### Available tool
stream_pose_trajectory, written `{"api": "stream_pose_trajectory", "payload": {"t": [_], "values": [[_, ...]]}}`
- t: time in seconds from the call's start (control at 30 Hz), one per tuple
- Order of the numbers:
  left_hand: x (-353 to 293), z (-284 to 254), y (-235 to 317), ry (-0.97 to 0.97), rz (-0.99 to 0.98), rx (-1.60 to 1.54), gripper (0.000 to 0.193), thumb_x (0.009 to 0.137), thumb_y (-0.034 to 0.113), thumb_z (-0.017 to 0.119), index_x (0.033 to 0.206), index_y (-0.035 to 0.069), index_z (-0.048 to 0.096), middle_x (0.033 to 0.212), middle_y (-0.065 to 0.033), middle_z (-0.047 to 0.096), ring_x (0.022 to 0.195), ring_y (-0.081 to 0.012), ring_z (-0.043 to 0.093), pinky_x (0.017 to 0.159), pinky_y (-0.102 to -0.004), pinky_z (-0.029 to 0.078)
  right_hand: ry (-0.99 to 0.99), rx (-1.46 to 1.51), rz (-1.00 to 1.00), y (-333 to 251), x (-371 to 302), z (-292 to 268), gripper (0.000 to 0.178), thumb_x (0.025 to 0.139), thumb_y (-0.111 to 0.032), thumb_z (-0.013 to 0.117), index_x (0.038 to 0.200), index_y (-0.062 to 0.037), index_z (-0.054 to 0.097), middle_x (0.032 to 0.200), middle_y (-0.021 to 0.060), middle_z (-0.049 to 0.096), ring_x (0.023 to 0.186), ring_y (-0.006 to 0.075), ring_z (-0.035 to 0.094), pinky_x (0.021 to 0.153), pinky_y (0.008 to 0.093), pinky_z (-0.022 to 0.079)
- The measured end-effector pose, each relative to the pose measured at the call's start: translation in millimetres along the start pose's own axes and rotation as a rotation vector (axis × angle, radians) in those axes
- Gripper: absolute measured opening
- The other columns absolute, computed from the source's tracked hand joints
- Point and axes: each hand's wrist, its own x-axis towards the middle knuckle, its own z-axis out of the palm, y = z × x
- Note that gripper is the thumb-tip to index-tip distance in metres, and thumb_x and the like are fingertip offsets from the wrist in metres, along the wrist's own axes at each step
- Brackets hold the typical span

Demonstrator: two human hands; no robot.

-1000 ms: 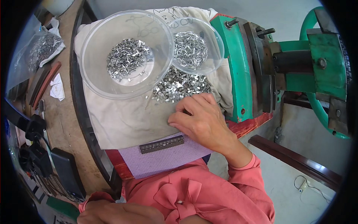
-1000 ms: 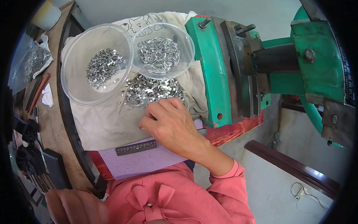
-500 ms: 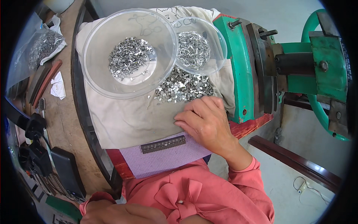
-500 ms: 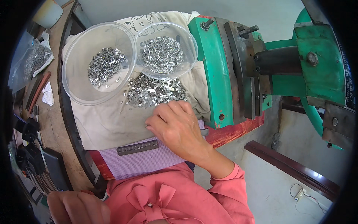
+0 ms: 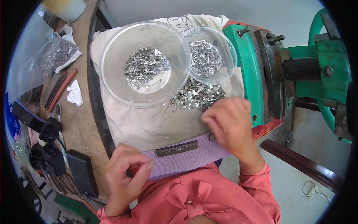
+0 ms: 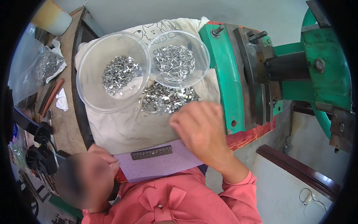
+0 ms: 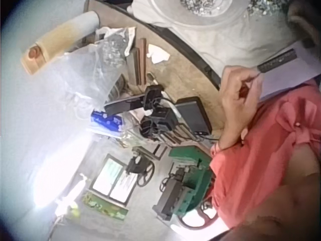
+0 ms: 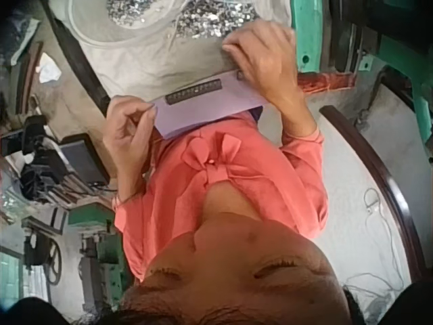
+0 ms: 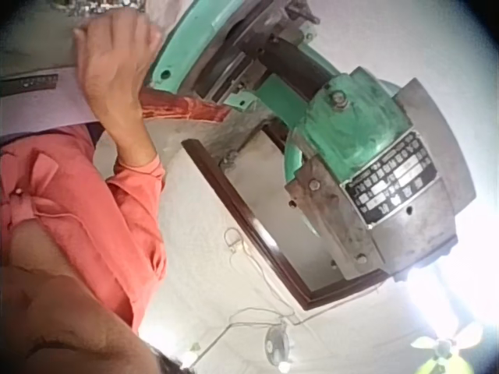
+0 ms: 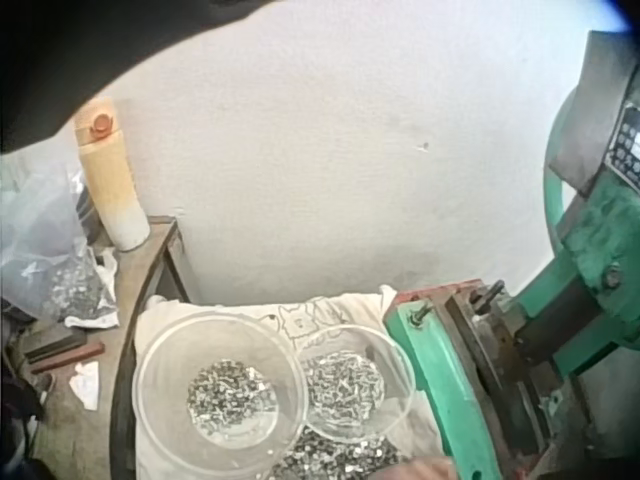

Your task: The person assembles small metal components by hand, placing them into a purple grid-like holder. They then use a green manual press machine to stamp or shape the parts. The person repeatedly loads the holder, operates the press, and unloads the finished pieces into a clear plastic container.

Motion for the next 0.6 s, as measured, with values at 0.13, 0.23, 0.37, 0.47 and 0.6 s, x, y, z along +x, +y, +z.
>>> {"api": "stream_pose_trajectory", "payload": {"t": [0.13,0.23,0.37,0.47,0.6], "values": [[5.0,7.6,-20.3,-0.084,0.015,0.212,0.02,0.077,0.0,0.078,0.095,0.003,0.07,0.089,-0.0103,0.064,0.078,-0.0277,0.062,0.069,-0.0355,0.049,0.207,-0.141,0.043,10.5,37.8,-6.4,0.017,0.075,-0.01,0.079,0.087,-0.0118,0.067,0.086,0.0009,0.059,0.084,0.0228,0.058,0.081,0.0379,0.039],[9.9,12.9,-24.4,-0.147,0.166,0.402,0.025,0.074,0.002,0.08,0.097,0.003,0.07,0.092,-0.0101,0.064,0.084,-0.0251,0.062,0.073,-0.035,0.049,0.208,-0.179,0.043,23.3,50.2,2.0,0.016,0.076,-0.01,0.08,0.087,-0.0114,0.069,0.085,0.0005,0.059,0.083,0.0233,0.058,0.081,0.0379,0.039],[5.5,15.9,-27.9,-0.182,0.181,0.463,0.029,0.073,0.01,0.082,0.099,0.005,0.069,0.095,-0.0089,0.064,0.086,-0.03,0.061,0.072,-0.0402,0.051,0.121,-0.014,0.028,10.8,33.0,2.6,0.014,0.077,-0.009,0.08,0.088,-0.0114,0.071,0.084,0.0011,0.059,0.083,0.0239,0.057,0.08,0.0381,0.039],[2.0,19.6,-32.5,-0.159,0.214,0.455,0.031,0.07,0.008,0.083,0.098,0.005,0.069,0.094,-0.0098,0.064,0.085,-0.0302,0.061,0.072,-0.0395,0.049,0.036,0.164,-0.029,-6.9,16.3,10.0,0.016,0.074,-0.01,0.081,0.087,-0.0122,0.072,0.084,0.0012,0.058,0.082,0.0228,0.057,0.08,0.0381,0.04],[1.0,29.5,-33.6,-0.145,0.323,0.486,0.03,0.07,0.007,0.083,0.097,0.006,0.071,0.094,-0.0078,0.064,0.083,-0.0282,0.061,0.071,-0.0383,0.049,-0.047,0.3,-0.072,-26.8,2.2,34.6,0.017,0.071,-0.015,0.083,0.086,-0.0153,0.075,0.083,-0.0011,0.061,0.083,0.0208,0.058,0.079,0.037,0.04]]}}
